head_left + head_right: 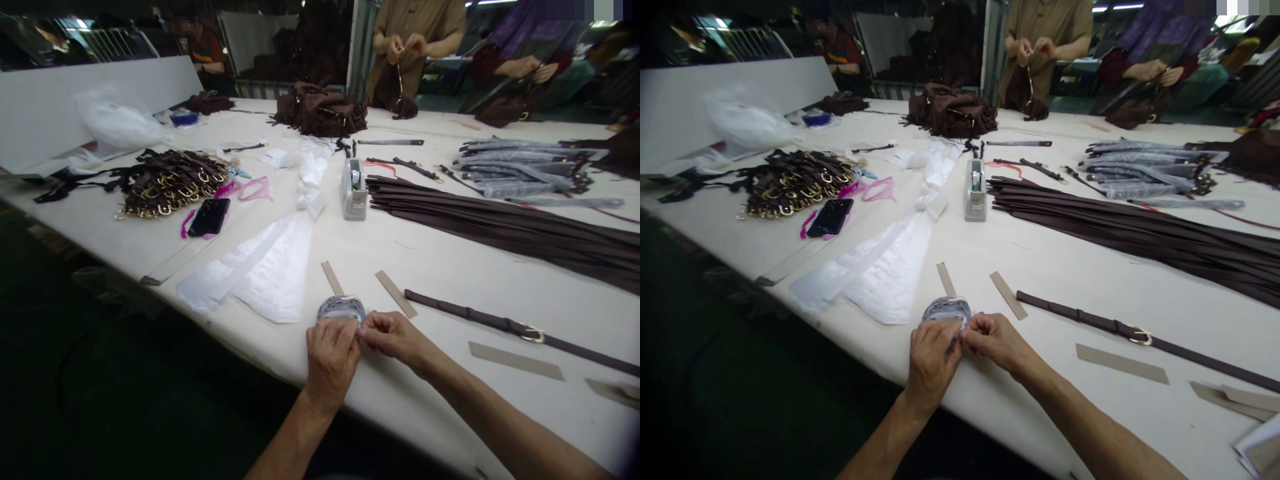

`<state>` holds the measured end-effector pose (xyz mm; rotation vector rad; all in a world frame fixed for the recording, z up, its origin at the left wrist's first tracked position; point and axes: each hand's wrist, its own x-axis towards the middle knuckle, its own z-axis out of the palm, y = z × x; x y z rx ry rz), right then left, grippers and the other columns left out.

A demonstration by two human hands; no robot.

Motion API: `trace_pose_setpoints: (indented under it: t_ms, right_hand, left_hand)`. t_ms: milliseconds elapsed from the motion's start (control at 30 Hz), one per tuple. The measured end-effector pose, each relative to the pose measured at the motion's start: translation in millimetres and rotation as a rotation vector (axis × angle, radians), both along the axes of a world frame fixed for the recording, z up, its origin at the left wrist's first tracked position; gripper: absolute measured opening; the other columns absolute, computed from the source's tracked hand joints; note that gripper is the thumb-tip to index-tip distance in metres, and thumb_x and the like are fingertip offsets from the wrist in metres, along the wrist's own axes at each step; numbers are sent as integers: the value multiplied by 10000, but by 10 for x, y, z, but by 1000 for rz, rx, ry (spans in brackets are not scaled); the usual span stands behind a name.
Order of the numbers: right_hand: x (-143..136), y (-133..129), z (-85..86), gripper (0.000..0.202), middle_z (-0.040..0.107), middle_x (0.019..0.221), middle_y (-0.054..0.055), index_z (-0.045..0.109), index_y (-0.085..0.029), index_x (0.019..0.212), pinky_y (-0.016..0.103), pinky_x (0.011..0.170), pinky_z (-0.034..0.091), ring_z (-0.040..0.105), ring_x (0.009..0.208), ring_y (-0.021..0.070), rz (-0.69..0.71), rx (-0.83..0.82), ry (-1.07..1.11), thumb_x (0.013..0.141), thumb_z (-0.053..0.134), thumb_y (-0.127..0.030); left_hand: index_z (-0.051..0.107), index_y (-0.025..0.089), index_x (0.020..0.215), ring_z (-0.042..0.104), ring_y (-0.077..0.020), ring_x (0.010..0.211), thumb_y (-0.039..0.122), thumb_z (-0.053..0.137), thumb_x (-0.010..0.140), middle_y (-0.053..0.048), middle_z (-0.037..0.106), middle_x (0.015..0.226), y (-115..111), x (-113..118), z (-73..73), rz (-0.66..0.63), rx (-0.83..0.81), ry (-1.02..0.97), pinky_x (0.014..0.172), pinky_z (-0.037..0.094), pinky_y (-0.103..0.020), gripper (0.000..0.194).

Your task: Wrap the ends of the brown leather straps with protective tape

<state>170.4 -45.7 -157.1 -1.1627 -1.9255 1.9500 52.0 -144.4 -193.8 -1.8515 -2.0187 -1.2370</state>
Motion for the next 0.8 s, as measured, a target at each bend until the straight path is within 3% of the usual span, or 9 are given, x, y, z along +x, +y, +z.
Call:
trace_pose_setpoints:
  t_ms: [333, 567, 700, 800]
  right_hand:
    - [28, -109, -75, 248, 479, 512, -50, 522, -158, 695, 198, 416, 260, 361, 442, 63, -128, -159, 41, 692, 640, -376]
    - [73, -82, -8, 297, 523, 535, -79, 406, -207, 881, 195, 428, 338, 425, 458, 83, -221, -16, 99, 707, 632, -292]
    - [89, -67, 61, 270, 538, 582, -63, 389, -205, 841, 207, 484, 369, 468, 520, 87, -241, 9, 189, 721, 622, -269]
    - [78, -109, 158, 268, 520, 584, -70, 380, -207, 816, 204, 481, 349, 461, 514, 80, -290, 100, 217, 727, 624, -270]
  left_hand:
    - [603, 153, 1025, 561, -217, 877, 121, 557, 783, -79, 659, 886, 34, -49, -42, -17, -9, -2, 769, 461, -364, 248]
    - [610, 157, 1035, 558, -212, 885, 141, 565, 795, -83, 658, 908, 101, -28, 110, -61, 12, -100, 820, 462, -382, 245]
    - [618, 172, 1049, 562, -201, 910, 179, 563, 810, -76, 653, 939, 105, 11, 224, -60, -26, -313, 834, 463, -366, 245]
    - [626, 175, 1049, 579, -200, 957, 259, 563, 819, -82, 645, 995, 114, 39, 284, -33, -140, -668, 851, 459, -346, 253]
